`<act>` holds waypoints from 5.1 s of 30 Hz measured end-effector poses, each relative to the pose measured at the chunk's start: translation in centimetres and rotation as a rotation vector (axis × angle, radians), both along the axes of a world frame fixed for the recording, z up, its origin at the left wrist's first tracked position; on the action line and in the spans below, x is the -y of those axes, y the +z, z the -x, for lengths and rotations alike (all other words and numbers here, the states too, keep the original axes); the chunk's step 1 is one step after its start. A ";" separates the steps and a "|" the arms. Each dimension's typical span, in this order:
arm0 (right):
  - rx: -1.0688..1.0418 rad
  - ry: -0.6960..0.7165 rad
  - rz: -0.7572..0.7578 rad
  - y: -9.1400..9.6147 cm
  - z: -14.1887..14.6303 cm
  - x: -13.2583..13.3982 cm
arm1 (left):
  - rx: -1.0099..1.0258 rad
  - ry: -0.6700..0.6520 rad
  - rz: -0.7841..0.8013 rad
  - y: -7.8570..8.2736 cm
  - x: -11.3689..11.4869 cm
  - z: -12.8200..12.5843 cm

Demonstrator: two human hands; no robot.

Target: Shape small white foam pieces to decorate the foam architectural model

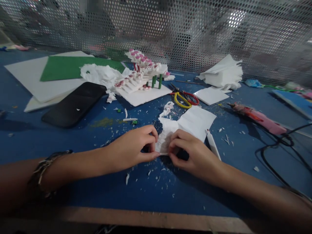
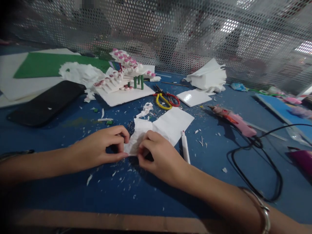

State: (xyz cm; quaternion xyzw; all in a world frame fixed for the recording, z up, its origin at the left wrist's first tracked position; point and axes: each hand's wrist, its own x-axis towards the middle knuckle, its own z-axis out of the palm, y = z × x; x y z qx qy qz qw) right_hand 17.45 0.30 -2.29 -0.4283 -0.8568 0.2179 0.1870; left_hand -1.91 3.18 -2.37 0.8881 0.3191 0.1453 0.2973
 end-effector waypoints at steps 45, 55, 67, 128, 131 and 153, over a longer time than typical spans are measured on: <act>-0.258 -0.087 -0.370 1.9 -2.3 0.6 | 0.338 0.165 0.010 2.3 0.6 -3.8; -0.255 -0.060 -0.314 2.0 -2.1 1.1 | 0.526 0.265 0.556 1.4 1.1 -4.1; -0.437 -0.188 -0.106 1.8 -1.1 2.1 | 0.659 0.319 0.605 1.1 2.4 -4.5; -0.154 -0.140 -0.419 2.3 -1.9 2.0 | 0.430 0.118 -0.148 0.9 2.5 -4.0; -0.200 -0.100 -0.312 2.7 -2.1 1.7 | 0.429 0.146 -0.117 1.0 2.3 -3.9; -0.627 -0.128 0.189 2.7 -1.7 2.2 | 0.694 0.193 0.583 1.2 2.3 -4.3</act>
